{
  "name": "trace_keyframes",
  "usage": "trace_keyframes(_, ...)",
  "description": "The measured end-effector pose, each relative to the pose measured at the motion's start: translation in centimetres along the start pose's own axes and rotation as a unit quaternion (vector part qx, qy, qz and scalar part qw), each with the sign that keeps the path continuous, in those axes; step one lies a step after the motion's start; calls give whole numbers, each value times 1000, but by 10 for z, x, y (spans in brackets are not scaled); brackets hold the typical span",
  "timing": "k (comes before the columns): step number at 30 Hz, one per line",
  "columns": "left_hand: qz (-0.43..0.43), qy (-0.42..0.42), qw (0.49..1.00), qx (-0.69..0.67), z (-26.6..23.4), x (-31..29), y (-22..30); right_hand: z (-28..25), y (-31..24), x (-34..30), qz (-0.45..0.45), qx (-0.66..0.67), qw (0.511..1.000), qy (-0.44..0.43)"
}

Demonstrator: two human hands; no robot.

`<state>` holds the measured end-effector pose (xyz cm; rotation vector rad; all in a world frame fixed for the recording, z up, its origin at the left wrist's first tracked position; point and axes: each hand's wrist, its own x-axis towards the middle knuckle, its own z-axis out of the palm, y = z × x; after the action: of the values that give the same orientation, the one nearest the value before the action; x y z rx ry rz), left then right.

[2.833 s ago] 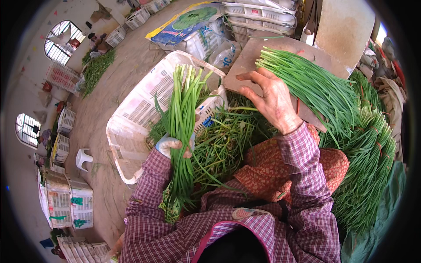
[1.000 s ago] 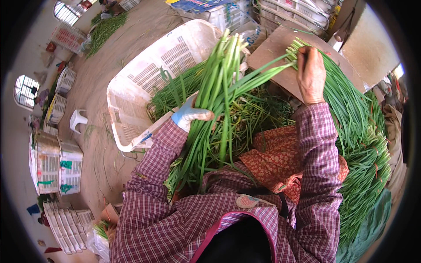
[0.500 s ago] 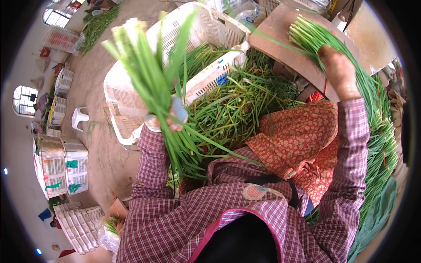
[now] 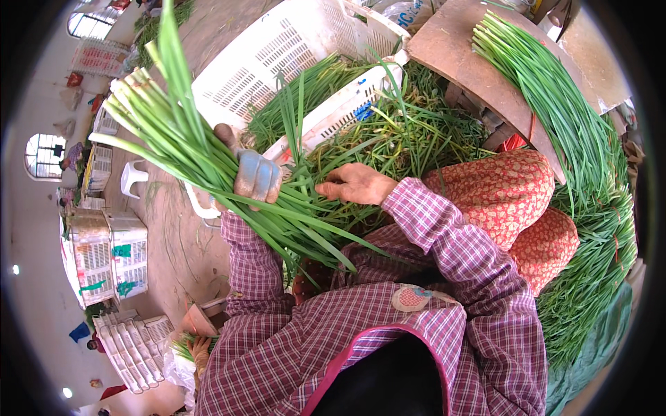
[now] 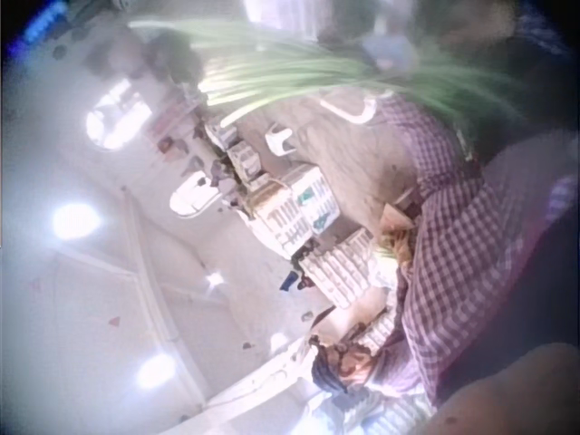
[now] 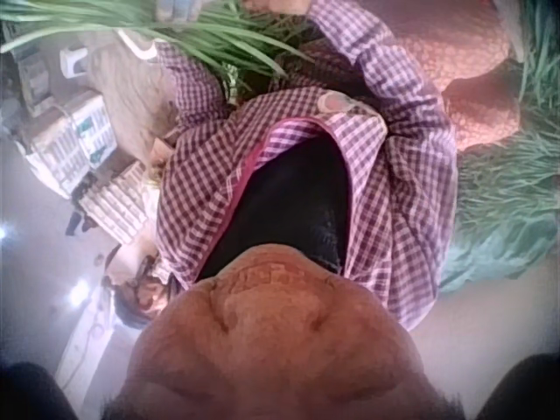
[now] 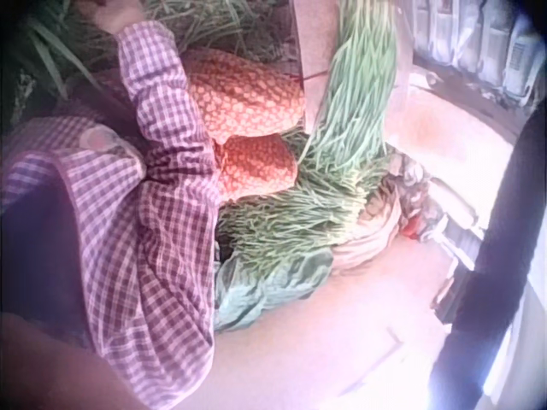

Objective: The person bundles leeks by hand, removing loose leaves and tying them with red string before placing the finished bundles into a plastic basket.

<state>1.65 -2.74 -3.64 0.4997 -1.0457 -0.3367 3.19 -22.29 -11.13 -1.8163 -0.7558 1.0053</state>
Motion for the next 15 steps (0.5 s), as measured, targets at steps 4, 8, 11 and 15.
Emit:
trace_keyframes(4,23,-18,1000,-9,-5,-3,1,17,1,1,-1,189,981,-46)
trace_keyframes(8,19,-42,999,-10,-1,4,4,23,-25,-2,32,280,959,-40)
trace_keyframes(11,25,-41,999,0,8,9,7,28,-18,0,-9,220,973,-71)
trace_keyframes(15,30,-37,999,20,14,9,8,35,-23,-1,36,260,963,-59)
